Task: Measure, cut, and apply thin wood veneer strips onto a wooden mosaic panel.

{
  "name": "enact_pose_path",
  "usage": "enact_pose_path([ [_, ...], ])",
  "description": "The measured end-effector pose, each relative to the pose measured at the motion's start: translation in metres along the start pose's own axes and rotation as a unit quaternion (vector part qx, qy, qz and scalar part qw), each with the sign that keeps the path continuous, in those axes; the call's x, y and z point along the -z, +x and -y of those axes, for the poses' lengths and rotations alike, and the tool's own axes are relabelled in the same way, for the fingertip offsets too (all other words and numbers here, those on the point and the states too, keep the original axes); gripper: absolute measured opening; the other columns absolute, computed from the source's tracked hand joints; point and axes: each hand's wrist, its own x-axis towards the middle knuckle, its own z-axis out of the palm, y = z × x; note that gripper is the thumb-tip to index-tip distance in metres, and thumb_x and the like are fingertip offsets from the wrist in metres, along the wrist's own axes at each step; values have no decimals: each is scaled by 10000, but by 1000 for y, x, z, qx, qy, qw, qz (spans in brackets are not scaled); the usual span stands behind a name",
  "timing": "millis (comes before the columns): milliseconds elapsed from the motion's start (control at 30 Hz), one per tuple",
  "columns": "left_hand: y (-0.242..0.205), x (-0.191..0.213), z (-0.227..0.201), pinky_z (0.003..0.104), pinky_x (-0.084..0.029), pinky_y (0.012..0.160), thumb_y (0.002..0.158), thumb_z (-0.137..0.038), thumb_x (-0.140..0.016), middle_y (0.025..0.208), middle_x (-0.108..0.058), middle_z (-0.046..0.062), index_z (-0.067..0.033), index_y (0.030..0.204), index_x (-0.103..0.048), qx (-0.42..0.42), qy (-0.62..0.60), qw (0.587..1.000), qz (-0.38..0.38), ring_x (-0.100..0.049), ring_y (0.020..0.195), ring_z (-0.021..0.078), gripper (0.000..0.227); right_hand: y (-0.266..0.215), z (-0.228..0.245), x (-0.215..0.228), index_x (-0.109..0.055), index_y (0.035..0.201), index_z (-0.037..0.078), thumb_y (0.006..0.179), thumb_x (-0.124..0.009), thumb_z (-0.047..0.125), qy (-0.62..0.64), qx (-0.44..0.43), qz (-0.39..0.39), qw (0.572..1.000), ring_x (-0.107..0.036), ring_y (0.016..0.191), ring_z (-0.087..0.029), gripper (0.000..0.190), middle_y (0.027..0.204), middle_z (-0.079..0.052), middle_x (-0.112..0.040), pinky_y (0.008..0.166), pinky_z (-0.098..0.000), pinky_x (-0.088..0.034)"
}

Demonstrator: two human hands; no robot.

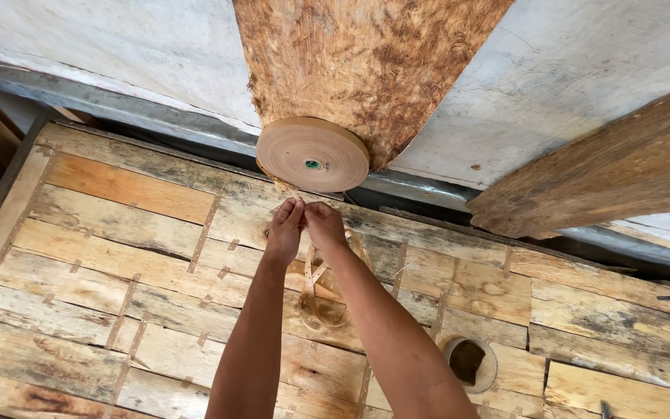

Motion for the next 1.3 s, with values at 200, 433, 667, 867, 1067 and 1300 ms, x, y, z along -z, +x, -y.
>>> enact_pose_path([
  [200, -5, 1, 4, 239, -440, 714, 1089, -203, -546, 811, -547, -54, -139, 1000, -651, 17, -82, 996, 11, -474, 742, 76, 151, 2, -6, -3, -753, 967, 55, 1012, -640, 169, 72, -86, -8, 994, -552, 654, -121, 166, 799, -42, -686, 582, -282, -445],
  [433, -8, 2, 10, 242, -444, 592, 1098, -234, -550, 775, -573, -30, -153, 1008, -650, 0, -126, 991, 47, -494, 666, 86, 157, -15, 18, -6, -743, 953, 79, 988, -671, 179, 137, -174, -32, 975, -609, 625, -103, 128, 788, -15, -711, 558, -275, -490],
  [667, -10, 3, 26, 245, -465, 608, 1069, -193, -603, 818, -599, -30, -141, 1042, -661, 37, -183, 982, -16, -538, 708, 91, 82, -19, 16, -4, -723, 924, 75, 1013, -656, 194, 169, -227, -69, 957, -526, 574, -122, 163, 745, -24, -653, 499, -295, -429],
  [867, -16, -6, 5, 301, -544, 704, 1059, -244, -597, 929, -643, 10, -143, 1045, -648, 66, -188, 976, -84, -614, 809, 140, 114, -9, -16, 4, -692, 983, 39, 1053, -604, 137, 230, -203, -75, 949, -560, 611, -128, 150, 772, -36, -644, 512, -286, -462],
  [1067, -15, -6, 16, 291, -602, 856, 988, -176, -667, 1083, -742, 84, -50, 1177, -705, 63, -112, 980, -154, -709, 959, 171, 230, -46, -20, 10, -733, 1133, 119, 1015, -623, 110, 210, -133, -70, 966, -600, 662, -80, 163, 874, -26, -744, 553, -248, -453],
  [1300, -28, -2, 31, 333, -569, 827, 940, -335, -790, 1112, -761, 170, 2, 1124, -657, 77, -55, 959, -268, -723, 937, 234, 407, -80, -49, 36, -726, 1141, 61, 1023, -642, 131, 188, -82, -54, 977, -615, 726, -89, 160, 923, -30, -732, 640, -248, -500],
])
